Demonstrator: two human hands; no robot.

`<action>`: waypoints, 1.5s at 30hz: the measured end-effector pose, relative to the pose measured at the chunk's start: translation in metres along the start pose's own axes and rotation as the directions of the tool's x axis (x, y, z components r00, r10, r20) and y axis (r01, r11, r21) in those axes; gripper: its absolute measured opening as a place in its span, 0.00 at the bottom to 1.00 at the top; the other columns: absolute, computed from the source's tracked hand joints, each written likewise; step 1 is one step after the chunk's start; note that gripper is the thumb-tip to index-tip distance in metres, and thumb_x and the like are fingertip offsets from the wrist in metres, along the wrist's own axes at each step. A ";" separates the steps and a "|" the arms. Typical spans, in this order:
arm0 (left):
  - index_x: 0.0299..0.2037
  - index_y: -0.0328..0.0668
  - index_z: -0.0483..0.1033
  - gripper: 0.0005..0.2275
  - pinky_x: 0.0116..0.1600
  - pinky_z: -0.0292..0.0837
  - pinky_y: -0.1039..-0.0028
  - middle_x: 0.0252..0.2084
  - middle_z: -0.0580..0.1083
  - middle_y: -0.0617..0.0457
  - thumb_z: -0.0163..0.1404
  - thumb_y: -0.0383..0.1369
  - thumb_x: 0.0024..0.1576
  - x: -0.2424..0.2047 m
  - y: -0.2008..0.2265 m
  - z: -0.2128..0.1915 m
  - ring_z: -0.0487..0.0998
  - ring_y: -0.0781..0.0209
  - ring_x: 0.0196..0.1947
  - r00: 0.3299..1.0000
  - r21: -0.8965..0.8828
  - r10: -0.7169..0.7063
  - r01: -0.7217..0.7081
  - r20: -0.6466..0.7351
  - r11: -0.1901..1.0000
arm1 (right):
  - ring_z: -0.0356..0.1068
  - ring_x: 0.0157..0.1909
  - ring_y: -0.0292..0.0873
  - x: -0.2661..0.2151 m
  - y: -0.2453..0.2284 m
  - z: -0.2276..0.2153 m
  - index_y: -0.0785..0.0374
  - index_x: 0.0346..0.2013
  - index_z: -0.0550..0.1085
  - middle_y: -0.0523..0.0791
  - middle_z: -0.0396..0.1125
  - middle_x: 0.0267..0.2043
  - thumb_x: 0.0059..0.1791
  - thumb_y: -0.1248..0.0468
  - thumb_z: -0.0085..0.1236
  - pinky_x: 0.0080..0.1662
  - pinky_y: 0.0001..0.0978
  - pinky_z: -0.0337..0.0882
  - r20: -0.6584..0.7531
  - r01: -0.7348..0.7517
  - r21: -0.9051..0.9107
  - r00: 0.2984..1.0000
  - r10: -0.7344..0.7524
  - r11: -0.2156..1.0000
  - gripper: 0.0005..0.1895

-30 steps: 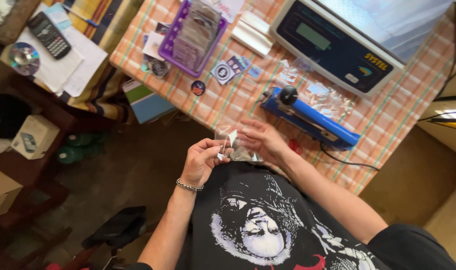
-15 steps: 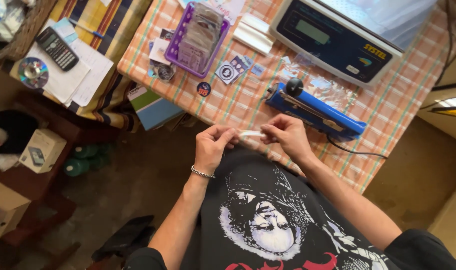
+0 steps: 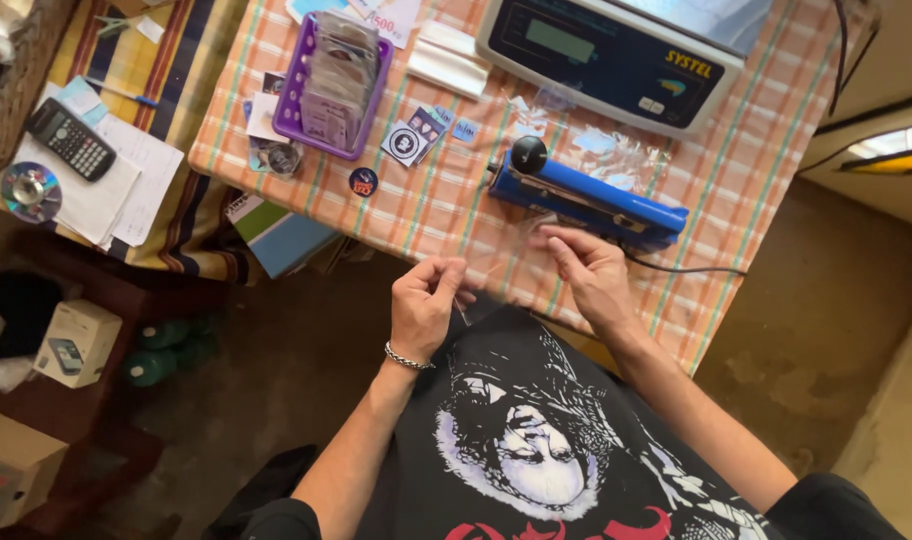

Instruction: The person places stickers into small plastic bags and uses a heat sealer to close the bags.

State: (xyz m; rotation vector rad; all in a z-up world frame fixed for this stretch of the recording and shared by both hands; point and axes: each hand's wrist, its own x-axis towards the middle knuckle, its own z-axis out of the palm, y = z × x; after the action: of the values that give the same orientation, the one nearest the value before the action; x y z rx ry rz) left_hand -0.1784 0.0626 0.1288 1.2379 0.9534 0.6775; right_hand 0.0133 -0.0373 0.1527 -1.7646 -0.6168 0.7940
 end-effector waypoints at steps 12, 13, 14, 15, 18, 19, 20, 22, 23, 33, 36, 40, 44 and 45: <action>0.37 0.37 0.82 0.20 0.44 0.82 0.70 0.35 0.81 0.41 0.46 0.47 0.67 0.099 -0.036 -0.034 0.84 0.56 0.37 0.964 0.036 -0.234 0.231 0.125 0.972 | 0.78 0.38 0.36 0.002 -0.022 0.011 0.60 0.38 0.85 0.48 0.79 0.33 0.47 0.70 0.67 0.43 0.32 0.78 -0.022 0.010 -0.050 1.000 -0.011 0.999 0.06; 0.37 0.37 0.82 0.20 0.44 0.82 0.70 0.35 0.81 0.41 0.46 0.47 0.67 0.122 -0.035 -0.039 0.84 0.56 0.37 0.962 0.044 -0.231 0.227 0.142 0.973 | 0.78 0.38 0.36 0.004 -0.027 0.013 0.60 0.38 0.85 0.48 0.79 0.33 0.47 0.70 0.67 0.43 0.32 0.78 -0.042 0.008 -0.045 0.999 -0.010 0.999 0.06; 0.38 0.42 0.81 0.15 0.44 0.80 0.68 0.36 0.80 0.46 0.51 0.45 0.64 0.143 -0.035 -0.043 0.83 0.54 0.39 0.983 0.367 0.056 -0.117 0.173 0.923 | 0.75 0.35 0.33 0.004 -0.031 0.015 0.59 0.38 0.85 0.44 0.77 0.30 0.46 0.70 0.68 0.41 0.30 0.77 -0.046 0.097 -0.093 0.994 -0.101 0.991 0.07; 0.38 0.47 0.80 0.10 0.44 0.78 0.66 0.37 0.79 0.50 0.56 0.43 0.61 0.163 -0.037 -0.048 0.81 0.51 0.40 0.903 0.612 0.313 -0.430 0.294 0.664 | 0.73 0.32 0.29 0.003 -0.035 0.017 0.58 0.38 0.85 0.40 0.75 0.27 0.45 0.69 0.69 0.38 0.28 0.76 -0.046 0.182 -0.143 0.981 -0.191 0.973 0.07; 0.43 0.42 0.78 0.14 0.47 0.77 0.60 0.49 0.75 0.46 0.61 0.41 0.52 0.225 -0.072 -0.040 0.77 0.48 0.47 0.779 0.807 0.393 -0.575 0.489 0.137 | 0.80 0.42 0.44 -0.005 -0.037 0.021 0.53 0.38 0.84 0.43 0.76 0.34 0.48 0.69 0.65 0.45 0.35 0.77 -0.012 0.349 -0.372 0.925 -0.380 0.860 0.07; 0.43 0.42 0.78 0.14 0.47 0.77 0.60 0.49 0.75 0.46 0.61 0.41 0.52 0.241 -0.081 -0.041 0.77 0.48 0.47 0.770 0.794 0.387 -0.592 0.508 0.137 | 0.80 0.42 0.44 -0.007 -0.042 0.022 0.53 0.38 0.84 0.43 0.76 0.34 0.48 0.69 0.65 0.45 0.35 0.77 -0.032 0.333 -0.377 0.928 -0.372 0.864 0.07; 0.38 0.43 0.76 0.11 0.44 0.77 0.61 0.44 0.74 0.48 0.59 0.38 0.51 0.256 -0.091 -0.040 0.77 0.48 0.44 0.752 0.798 0.383 -0.600 0.537 0.059 | 0.79 0.41 0.45 -0.009 -0.047 0.022 0.54 0.38 0.84 0.43 0.76 0.35 0.48 0.68 0.65 0.45 0.36 0.77 -0.013 0.356 -0.408 0.919 -0.395 0.841 0.07; 0.34 0.44 0.74 0.07 0.41 0.77 0.62 0.38 0.72 0.49 0.57 0.34 0.49 0.276 -0.105 -0.039 0.77 0.49 0.41 0.723 0.785 0.377 -0.620 0.579 -0.017 | 0.79 0.41 0.46 -0.016 -0.054 0.021 0.54 0.38 0.84 0.43 0.76 0.35 0.48 0.68 0.65 0.45 0.37 0.77 -0.009 0.365 -0.447 0.911 -0.412 0.817 0.06; 0.31 0.44 0.74 0.06 0.39 0.77 0.63 0.34 0.72 0.50 0.55 0.34 0.48 0.281 -0.109 -0.038 0.77 0.50 0.37 0.739 0.785 0.365 -0.618 0.566 0.033 | 0.79 0.41 0.47 -0.020 -0.057 0.020 0.55 0.37 0.83 0.43 0.76 0.35 0.47 0.68 0.65 0.46 0.38 0.78 -0.020 0.357 -0.456 0.912 -0.411 0.815 0.06; 0.39 0.40 0.84 0.08 0.14 0.61 0.79 0.10 0.67 0.52 0.65 0.32 0.53 0.277 -0.050 -0.045 0.67 0.65 0.08 0.978 0.128 -0.165 0.149 0.126 0.981 | 0.79 0.47 0.51 -0.029 -0.078 0.016 0.58 0.36 0.81 0.43 0.75 0.35 0.48 0.69 0.64 0.47 0.41 0.77 -0.027 0.349 -0.515 0.906 -0.422 0.783 0.04; 0.37 0.41 0.83 0.06 0.12 0.58 0.79 0.09 0.66 0.48 0.65 0.31 0.53 0.272 -0.048 -0.050 0.65 0.64 0.06 0.981 0.049 -0.170 0.166 0.098 0.985 | 0.78 0.47 0.53 -0.028 -0.073 0.010 0.56 0.36 0.81 0.43 0.75 0.35 0.49 0.68 0.63 0.47 0.42 0.77 0.045 0.399 -0.514 0.896 -0.441 0.759 0.04; 0.36 0.41 0.82 0.04 0.23 0.79 0.73 0.18 0.76 0.43 0.62 0.31 0.56 0.237 0.009 -0.044 0.80 0.58 0.16 0.985 0.029 -0.123 0.121 0.123 0.992 | 0.78 0.48 0.53 -0.022 -0.082 0.006 0.57 0.38 0.81 0.43 0.75 0.35 0.49 0.68 0.62 0.48 0.42 0.77 0.093 0.440 -0.516 0.882 -0.463 0.735 0.05; 0.36 0.37 0.82 0.09 0.34 0.84 0.71 0.27 0.80 0.45 0.60 0.35 0.59 0.216 0.035 -0.042 0.83 0.62 0.28 0.976 -0.070 0.083 -0.070 0.204 0.995 | 0.77 0.47 0.55 -0.020 -0.088 -0.004 0.57 0.37 0.82 0.44 0.75 0.35 0.49 0.70 0.61 0.48 0.45 0.77 0.157 0.494 -0.513 0.858 -0.490 0.702 0.05; 0.36 0.37 0.83 0.05 0.33 0.83 0.74 0.27 0.80 0.46 0.64 0.28 0.56 0.211 0.045 -0.039 0.82 0.65 0.27 0.964 -0.003 0.169 -0.172 0.204 0.985 | 0.77 0.47 0.55 -0.019 -0.090 -0.007 0.57 0.37 0.81 0.44 0.74 0.36 0.50 0.70 0.60 0.48 0.45 0.77 0.182 0.513 -0.534 0.846 -0.501 0.672 0.06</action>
State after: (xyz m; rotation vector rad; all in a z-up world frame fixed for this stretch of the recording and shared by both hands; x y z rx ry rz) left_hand -0.1119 0.2714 0.1231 1.3849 0.6893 0.6642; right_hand 0.0035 -0.0273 0.2440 -1.9542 -1.4067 0.2289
